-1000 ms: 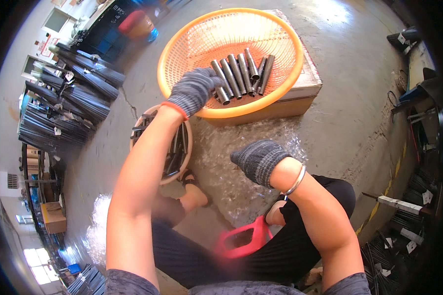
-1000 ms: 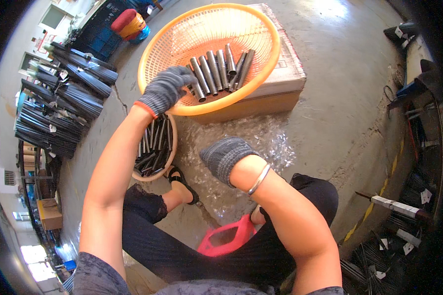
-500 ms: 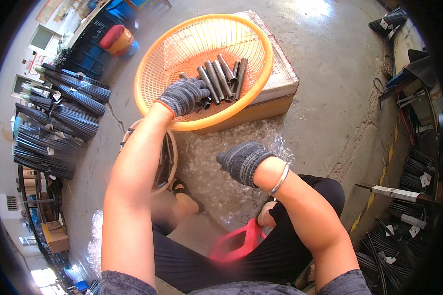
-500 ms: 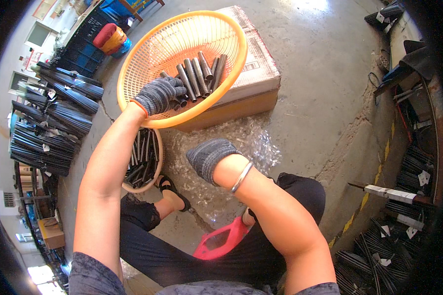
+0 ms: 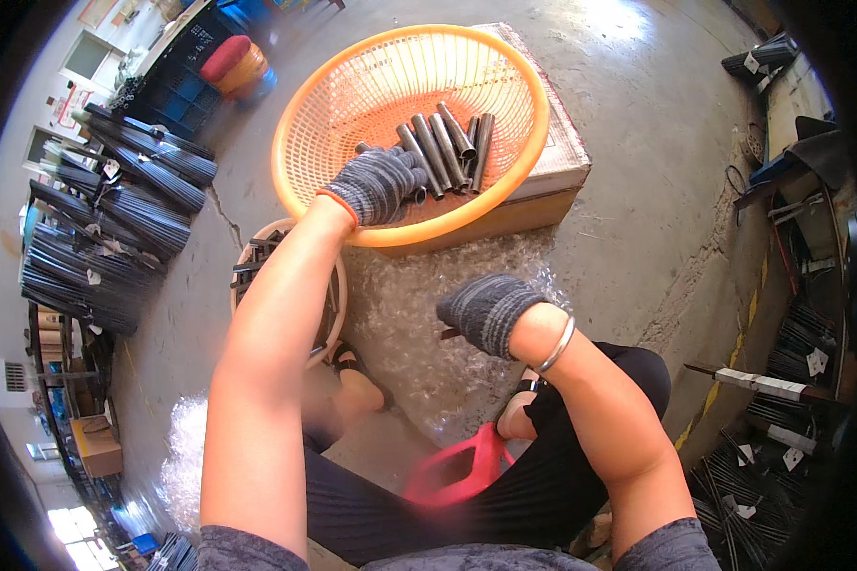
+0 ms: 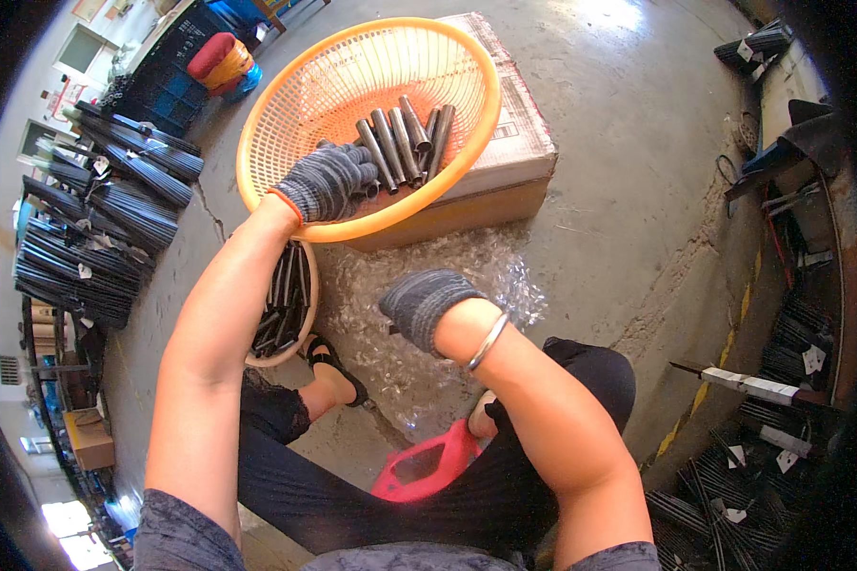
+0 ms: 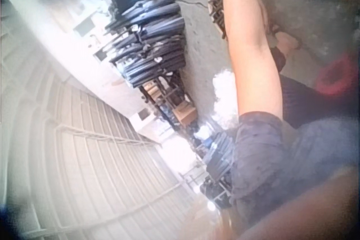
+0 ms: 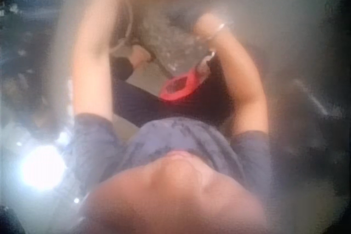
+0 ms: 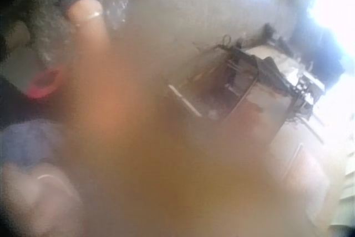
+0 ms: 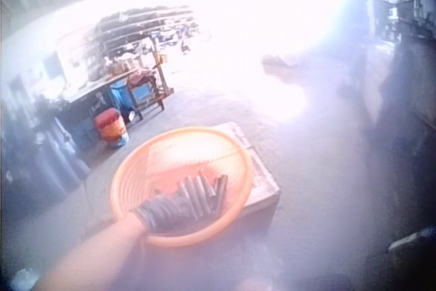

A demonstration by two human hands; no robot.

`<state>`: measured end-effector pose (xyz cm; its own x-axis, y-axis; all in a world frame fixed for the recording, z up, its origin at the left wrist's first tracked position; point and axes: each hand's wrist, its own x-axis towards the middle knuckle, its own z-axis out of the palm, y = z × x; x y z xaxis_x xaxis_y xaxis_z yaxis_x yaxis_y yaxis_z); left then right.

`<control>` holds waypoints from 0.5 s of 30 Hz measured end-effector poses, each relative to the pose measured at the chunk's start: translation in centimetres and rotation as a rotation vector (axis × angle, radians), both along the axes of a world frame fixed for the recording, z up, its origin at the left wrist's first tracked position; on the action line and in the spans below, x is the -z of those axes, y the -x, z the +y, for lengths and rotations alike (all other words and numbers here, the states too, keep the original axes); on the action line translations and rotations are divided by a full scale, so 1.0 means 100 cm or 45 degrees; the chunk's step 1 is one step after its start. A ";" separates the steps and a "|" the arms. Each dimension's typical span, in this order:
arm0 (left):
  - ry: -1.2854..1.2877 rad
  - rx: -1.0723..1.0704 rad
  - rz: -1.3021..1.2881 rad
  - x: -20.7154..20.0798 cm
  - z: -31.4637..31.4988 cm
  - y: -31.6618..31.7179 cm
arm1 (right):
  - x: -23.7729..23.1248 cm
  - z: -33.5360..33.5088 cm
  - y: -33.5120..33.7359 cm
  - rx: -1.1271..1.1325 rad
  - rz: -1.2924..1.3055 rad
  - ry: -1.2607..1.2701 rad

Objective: The person picks up metal tubes one by one from a bin and wipes each tube with a cloth before placing it into a basket.

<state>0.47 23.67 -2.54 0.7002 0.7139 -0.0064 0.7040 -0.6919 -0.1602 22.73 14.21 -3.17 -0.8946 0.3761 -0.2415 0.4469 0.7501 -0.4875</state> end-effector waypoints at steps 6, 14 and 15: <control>-0.001 -0.277 -1.209 -0.065 -0.050 0.012 | 0.021 0.019 -0.022 0.182 -0.141 -0.022; 0.302 -0.906 -2.350 -0.088 -0.185 0.057 | 0.067 0.040 -0.054 0.784 0.197 -0.097; 0.366 -0.876 -2.436 -0.081 -0.192 0.055 | 0.088 0.048 -0.067 0.948 0.237 0.111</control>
